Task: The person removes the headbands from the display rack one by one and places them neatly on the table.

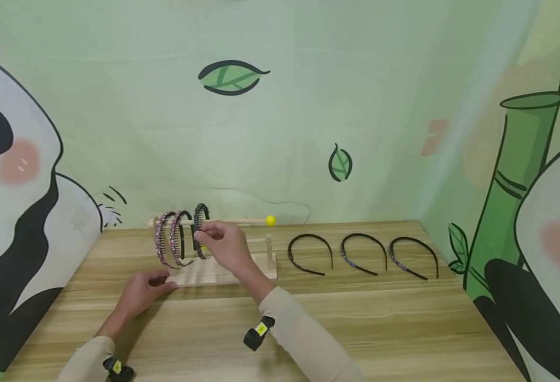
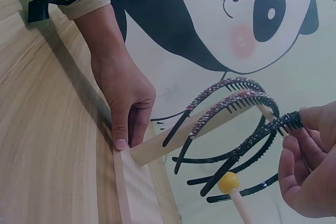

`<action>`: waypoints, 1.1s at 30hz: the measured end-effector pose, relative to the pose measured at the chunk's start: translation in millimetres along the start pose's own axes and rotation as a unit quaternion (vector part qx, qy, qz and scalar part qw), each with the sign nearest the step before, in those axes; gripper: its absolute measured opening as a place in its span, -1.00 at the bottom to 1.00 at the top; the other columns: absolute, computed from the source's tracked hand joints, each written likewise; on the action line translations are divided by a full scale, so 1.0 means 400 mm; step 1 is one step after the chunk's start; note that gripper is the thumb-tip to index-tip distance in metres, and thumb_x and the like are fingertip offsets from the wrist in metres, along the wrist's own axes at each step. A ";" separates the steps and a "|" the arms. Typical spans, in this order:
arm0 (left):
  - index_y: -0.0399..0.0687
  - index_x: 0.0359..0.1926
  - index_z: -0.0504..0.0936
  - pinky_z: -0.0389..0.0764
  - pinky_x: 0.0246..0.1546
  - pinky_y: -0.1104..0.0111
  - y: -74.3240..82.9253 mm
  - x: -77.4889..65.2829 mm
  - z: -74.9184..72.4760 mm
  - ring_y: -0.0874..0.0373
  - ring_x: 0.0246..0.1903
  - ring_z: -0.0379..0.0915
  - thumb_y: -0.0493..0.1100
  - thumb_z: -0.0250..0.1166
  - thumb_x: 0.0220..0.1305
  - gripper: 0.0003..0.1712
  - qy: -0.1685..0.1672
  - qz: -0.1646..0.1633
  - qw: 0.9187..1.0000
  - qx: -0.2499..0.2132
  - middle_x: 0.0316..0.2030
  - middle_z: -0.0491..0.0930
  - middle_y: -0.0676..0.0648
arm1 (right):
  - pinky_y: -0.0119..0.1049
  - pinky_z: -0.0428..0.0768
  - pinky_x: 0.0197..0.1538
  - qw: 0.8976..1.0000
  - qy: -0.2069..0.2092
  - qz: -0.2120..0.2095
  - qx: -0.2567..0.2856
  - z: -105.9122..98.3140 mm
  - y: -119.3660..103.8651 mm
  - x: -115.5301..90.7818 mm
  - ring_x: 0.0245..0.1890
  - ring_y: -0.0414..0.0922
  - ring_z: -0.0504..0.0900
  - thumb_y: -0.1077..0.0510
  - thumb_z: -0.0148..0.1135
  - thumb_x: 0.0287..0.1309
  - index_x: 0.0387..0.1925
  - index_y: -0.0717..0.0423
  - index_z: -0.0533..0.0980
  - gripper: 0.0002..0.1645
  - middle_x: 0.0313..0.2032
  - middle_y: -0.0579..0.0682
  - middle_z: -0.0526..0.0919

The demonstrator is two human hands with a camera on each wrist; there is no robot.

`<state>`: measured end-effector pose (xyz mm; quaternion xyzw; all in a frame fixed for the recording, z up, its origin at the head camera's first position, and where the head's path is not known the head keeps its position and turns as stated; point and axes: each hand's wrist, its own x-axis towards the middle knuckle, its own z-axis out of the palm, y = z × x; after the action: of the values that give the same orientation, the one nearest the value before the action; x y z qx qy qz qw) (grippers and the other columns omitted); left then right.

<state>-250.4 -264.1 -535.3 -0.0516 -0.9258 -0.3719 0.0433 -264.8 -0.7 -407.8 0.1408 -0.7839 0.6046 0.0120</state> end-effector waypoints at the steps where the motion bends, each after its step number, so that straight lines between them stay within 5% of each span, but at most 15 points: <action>1: -0.40 0.15 0.63 0.60 0.12 -0.06 0.000 0.000 0.000 -0.22 0.13 0.60 -0.08 0.47 0.29 -0.44 0.000 0.000 1.000 0.000 0.08 0.66 -0.35 | -0.37 0.67 -0.18 1.000 0.000 0.000 0.000 -0.002 -0.001 0.000 -0.18 -0.22 0.68 -0.02 0.39 0.31 0.01 0.06 0.69 -0.67 -0.18 -0.09 0.79; 33: -0.39 0.16 0.64 0.62 0.08 -0.05 0.000 0.001 0.003 -0.18 0.10 0.62 -0.07 0.47 0.29 -0.44 -0.001 -0.008 1.000 0.006 0.08 0.67 -0.33 | -0.33 0.65 -0.19 0.999 0.017 -0.038 0.020 -0.083 -0.028 -0.018 -0.16 -0.15 0.65 -0.01 0.37 0.34 -0.02 0.09 0.70 -0.68 -0.18 -0.04 0.76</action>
<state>-251.0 -263.1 -536.2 -0.0443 -0.9285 -0.3666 0.0396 -260.3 29.9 -389.7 0.1606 -0.7654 0.6215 0.0454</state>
